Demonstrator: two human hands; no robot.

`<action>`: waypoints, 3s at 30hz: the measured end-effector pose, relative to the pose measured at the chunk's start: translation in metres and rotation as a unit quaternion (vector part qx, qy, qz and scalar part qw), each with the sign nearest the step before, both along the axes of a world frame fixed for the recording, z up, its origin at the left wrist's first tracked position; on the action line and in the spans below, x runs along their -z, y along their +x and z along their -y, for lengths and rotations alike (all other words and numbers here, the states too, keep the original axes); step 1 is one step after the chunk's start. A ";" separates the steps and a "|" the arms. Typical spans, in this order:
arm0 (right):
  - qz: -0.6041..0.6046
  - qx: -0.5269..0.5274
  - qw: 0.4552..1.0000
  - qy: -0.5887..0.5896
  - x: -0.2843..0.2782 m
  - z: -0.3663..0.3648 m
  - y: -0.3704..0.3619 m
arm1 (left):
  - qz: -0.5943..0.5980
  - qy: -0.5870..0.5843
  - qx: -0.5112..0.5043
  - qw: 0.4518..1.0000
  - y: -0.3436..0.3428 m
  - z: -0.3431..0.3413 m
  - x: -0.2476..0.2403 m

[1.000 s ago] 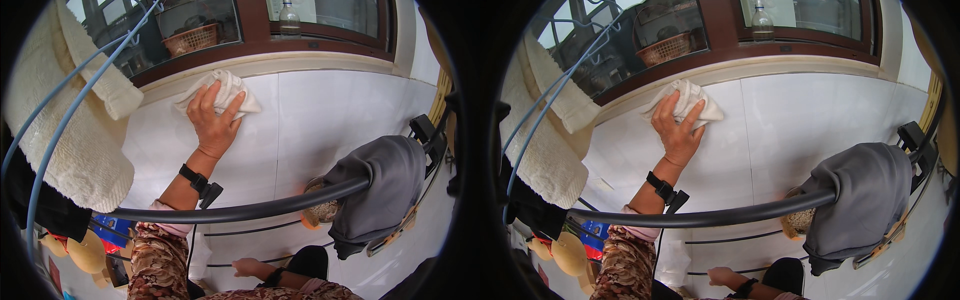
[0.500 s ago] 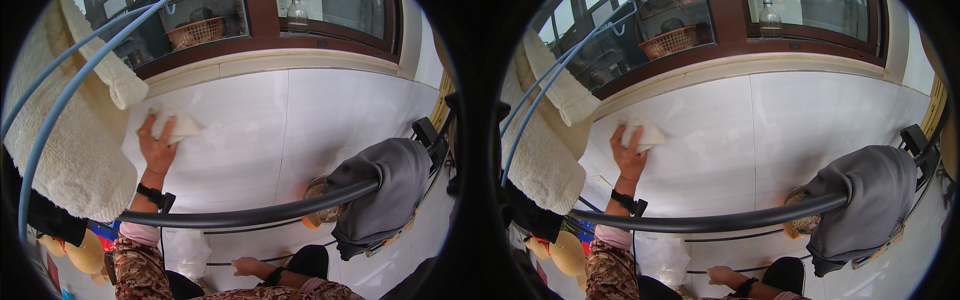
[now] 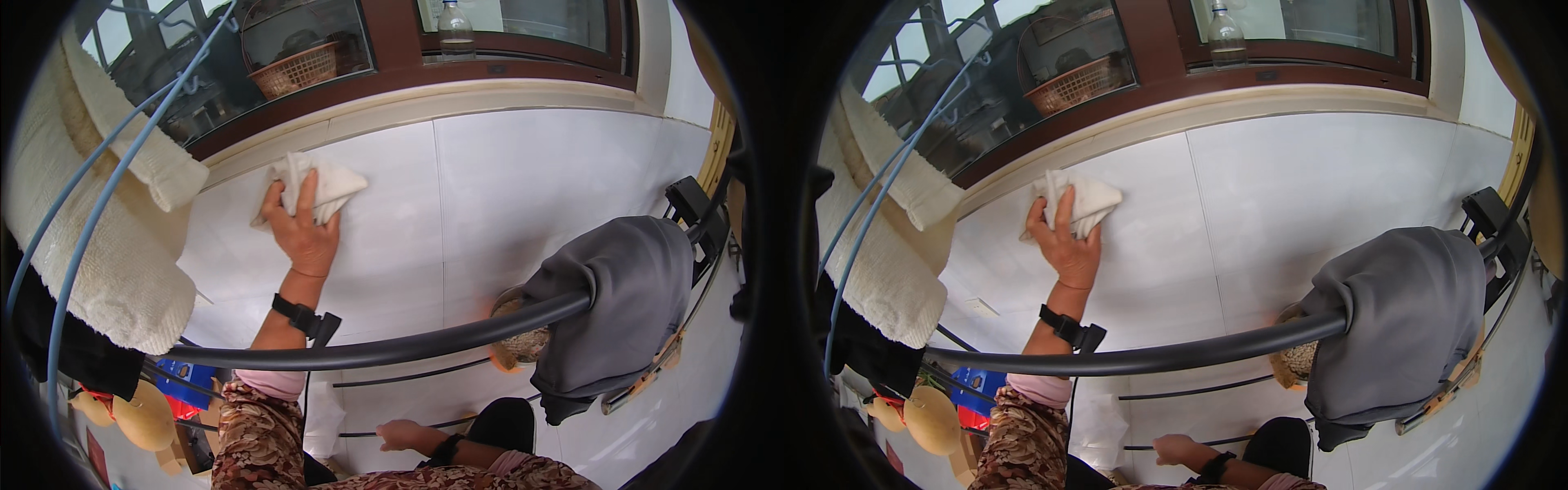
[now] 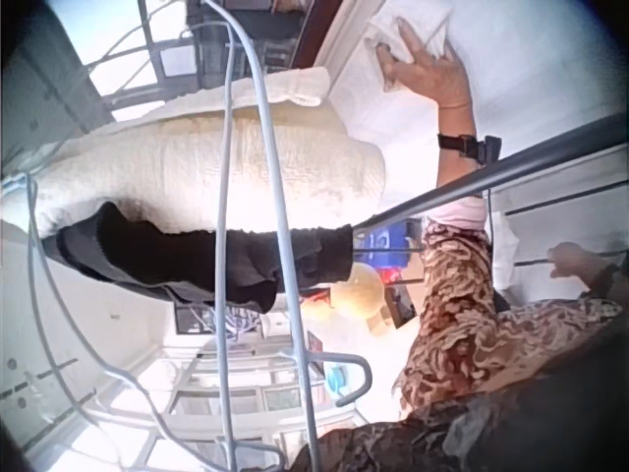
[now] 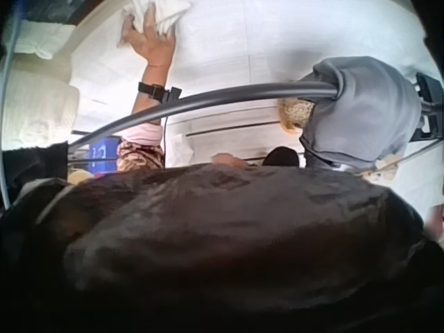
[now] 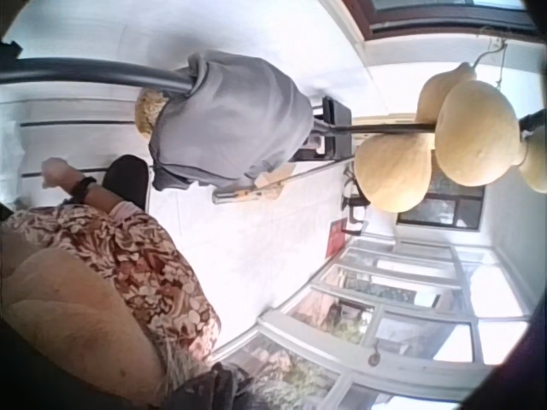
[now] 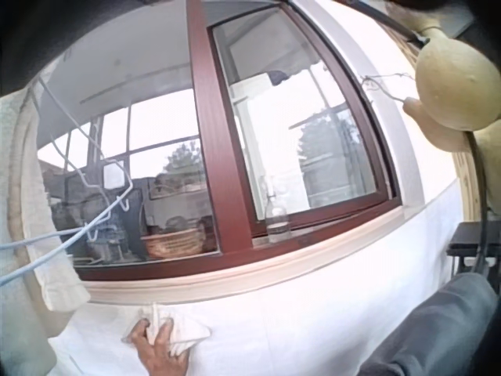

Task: The person kneels on the floor and wipes the metal bars of a clothes rack with a white cloth. They clean the horizontal bars, vertical supports, and the area around hanging gourds and clothes.

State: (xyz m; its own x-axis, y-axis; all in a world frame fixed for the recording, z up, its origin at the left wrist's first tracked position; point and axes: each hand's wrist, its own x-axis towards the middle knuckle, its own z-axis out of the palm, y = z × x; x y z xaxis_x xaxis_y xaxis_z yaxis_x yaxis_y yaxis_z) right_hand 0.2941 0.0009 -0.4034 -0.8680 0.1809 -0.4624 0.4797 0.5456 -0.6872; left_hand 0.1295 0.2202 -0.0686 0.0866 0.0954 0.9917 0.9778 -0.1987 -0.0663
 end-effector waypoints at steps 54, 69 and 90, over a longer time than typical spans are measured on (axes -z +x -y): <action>0.031 0.042 0.998 0.026 -0.002 0.021 -0.010 | -0.051 -0.129 0.047 0.989 -0.064 0.027 0.086; 0.045 0.032 0.996 0.065 -0.008 0.029 -0.008 | 0.709 -0.304 0.212 0.600 -0.182 0.250 0.226; -0.295 0.309 0.685 -0.590 -0.060 0.040 -0.017 | 0.653 -0.547 0.300 0.431 -0.032 0.360 0.258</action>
State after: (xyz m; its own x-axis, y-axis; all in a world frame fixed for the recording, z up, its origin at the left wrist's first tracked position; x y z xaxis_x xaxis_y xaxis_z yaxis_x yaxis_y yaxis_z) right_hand 0.2772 -0.0391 -0.3436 -0.8932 0.4003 -0.2050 -0.1828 -0.7396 -0.6477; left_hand 0.0980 -0.1402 -0.3270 -0.1422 0.9158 -0.3756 -0.2084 0.3432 0.9158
